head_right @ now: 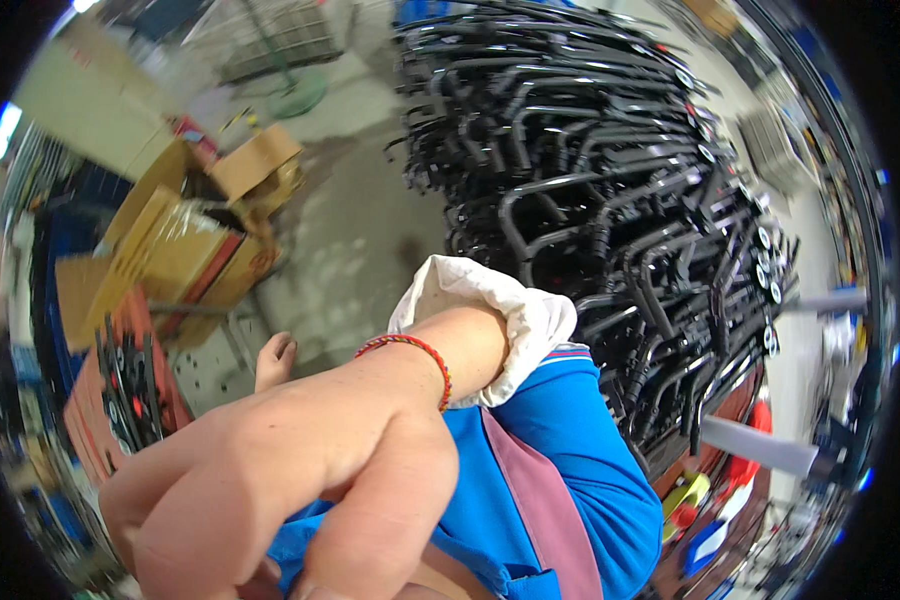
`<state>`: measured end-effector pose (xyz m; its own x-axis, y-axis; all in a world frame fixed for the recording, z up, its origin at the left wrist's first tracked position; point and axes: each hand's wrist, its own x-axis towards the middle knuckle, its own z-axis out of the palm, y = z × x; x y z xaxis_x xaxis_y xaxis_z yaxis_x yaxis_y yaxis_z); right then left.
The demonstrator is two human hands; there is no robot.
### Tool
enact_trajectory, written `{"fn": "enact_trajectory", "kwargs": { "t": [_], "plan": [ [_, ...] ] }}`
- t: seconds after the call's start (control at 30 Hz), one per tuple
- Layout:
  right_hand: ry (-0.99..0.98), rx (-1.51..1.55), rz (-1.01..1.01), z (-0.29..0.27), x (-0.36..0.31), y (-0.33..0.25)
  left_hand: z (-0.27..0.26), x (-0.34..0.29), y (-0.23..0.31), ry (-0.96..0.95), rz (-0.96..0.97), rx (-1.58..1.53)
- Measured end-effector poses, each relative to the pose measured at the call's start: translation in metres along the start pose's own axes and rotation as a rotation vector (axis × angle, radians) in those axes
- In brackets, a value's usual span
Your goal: The person repeatedly picks up metal rods and small black components, inserts them into a press machine, and removes the assembled parts. They place finished assemblies onto a nearby rack and continue the cycle with new components.
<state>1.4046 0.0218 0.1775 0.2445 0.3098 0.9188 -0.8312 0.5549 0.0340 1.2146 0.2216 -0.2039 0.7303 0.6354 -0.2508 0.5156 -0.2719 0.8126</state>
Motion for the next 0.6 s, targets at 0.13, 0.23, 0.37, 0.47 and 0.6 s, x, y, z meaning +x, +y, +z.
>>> {"fn": "enact_trajectory", "kwargs": {
  "t": [0.13, 0.23, 0.37, 0.47, 0.6],
  "plan": [
    [-0.088, 0.207, 0.059, 0.032, -0.016, 0.069, -0.011, -0.078, -0.012, 0.185, -0.037, -0.107],
    [-0.109, 0.307, 0.093, 0.053, -0.031, 0.120, -0.020, -0.151, -0.025, 0.265, -0.083, -0.111],
    [-0.245, 0.402, 0.564, 0.074, -0.056, 0.193, -0.024, -0.285, -0.073, 0.360, -0.275, -0.068],
    [-0.227, 0.414, 0.670, 0.112, -0.100, 0.283, -0.019, -0.396, -0.116, 0.450, -0.344, 0.007],
    [-0.196, 0.423, 1.265, 0.186, -0.172, 0.378, 0.000, -0.543, -0.155, 0.681, -0.553, 0.006]
  ]
}}
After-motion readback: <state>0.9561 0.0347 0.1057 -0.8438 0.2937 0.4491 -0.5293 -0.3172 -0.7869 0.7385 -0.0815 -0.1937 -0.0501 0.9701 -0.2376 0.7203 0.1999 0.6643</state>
